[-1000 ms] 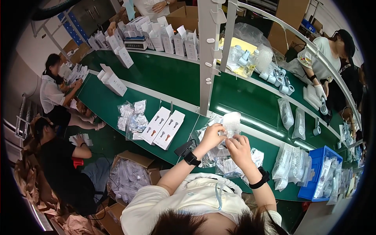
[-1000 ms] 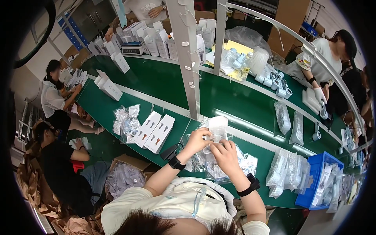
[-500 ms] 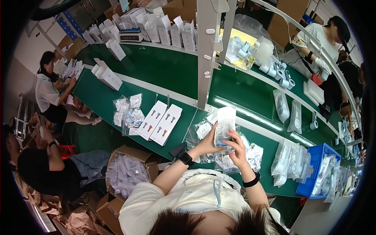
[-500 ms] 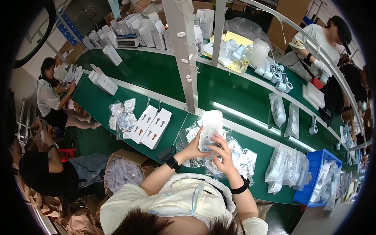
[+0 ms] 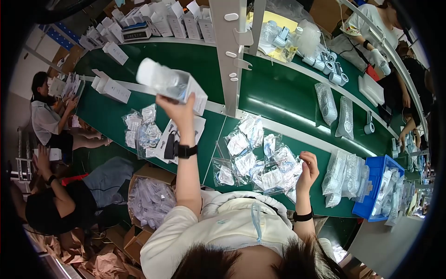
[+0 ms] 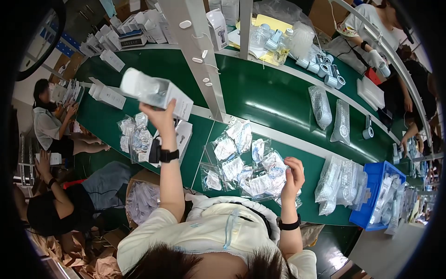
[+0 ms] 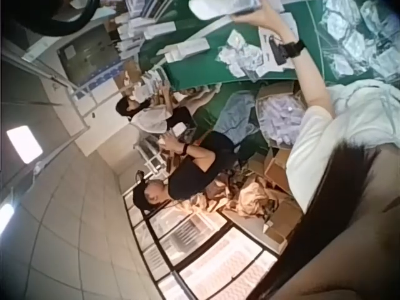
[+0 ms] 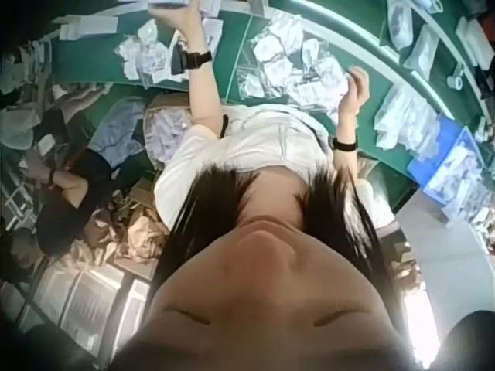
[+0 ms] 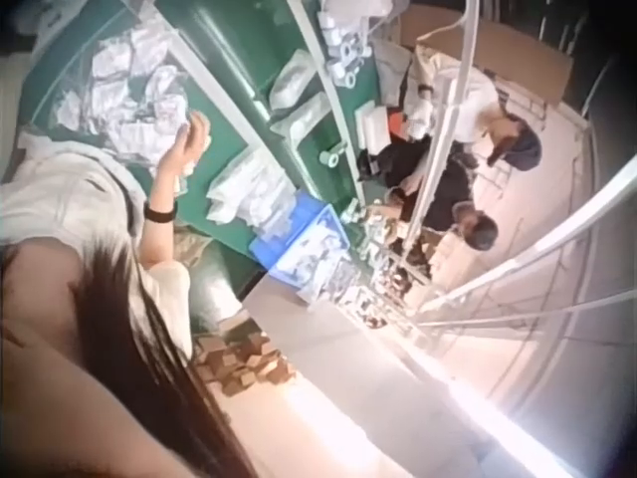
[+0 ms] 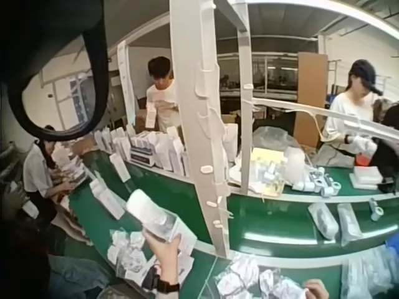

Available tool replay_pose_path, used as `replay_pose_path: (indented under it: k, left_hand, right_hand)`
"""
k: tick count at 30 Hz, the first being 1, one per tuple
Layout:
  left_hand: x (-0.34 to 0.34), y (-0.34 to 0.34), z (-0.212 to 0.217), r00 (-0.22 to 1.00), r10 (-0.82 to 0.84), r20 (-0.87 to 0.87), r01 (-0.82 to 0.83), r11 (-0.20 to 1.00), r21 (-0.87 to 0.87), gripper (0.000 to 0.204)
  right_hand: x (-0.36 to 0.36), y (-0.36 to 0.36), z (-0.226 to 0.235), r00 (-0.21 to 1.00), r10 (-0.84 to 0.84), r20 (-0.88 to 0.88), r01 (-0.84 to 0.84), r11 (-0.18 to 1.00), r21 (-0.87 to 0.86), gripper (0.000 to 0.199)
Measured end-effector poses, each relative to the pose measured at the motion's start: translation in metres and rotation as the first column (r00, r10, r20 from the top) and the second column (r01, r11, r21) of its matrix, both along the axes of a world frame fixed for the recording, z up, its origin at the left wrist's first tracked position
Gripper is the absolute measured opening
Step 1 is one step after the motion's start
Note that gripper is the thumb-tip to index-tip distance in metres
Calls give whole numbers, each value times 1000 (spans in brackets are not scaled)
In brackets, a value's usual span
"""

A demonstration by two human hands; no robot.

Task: The person packages handheld fans by hand, placing a bubble-wrapped fan, a charging cable, and a manual into a box. They close the box, set it aside, and repeat the process with several more units.

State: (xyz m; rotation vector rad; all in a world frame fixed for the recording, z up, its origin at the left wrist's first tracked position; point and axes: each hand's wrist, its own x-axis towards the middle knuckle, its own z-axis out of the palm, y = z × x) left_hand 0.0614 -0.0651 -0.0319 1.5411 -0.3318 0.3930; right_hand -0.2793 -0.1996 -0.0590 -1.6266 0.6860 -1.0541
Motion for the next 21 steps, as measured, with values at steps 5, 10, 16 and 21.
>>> replay_pose_path:
  k: [5, 10, 16, 21]
  left_hand:
    - [-5, -57, -60, 975, -20, -223, 68, 976, 208, 85]
    - [-16, -51, -77, 986, -28, -164, 73, 960, 272, 88]
    - [-36, 5, -40, 989, -150, -10, 114, 703, 702, 89]
    - [-50, 67, -84, 983, -180, -33, 67, 181, 981, 86]
  right_hand:
    - [3, 3, -2, 997, 64, -48, -65, 998, -20, 16]
    - [3, 5, -7, 996, 65, -53, -62, 996, 67, 16]
    - [26, 14, -9, 989, 123, -86, -111, 985, 135, 14]
    - [58, 32, -16, 952, 297, -74, -289, 953, 94, 18]
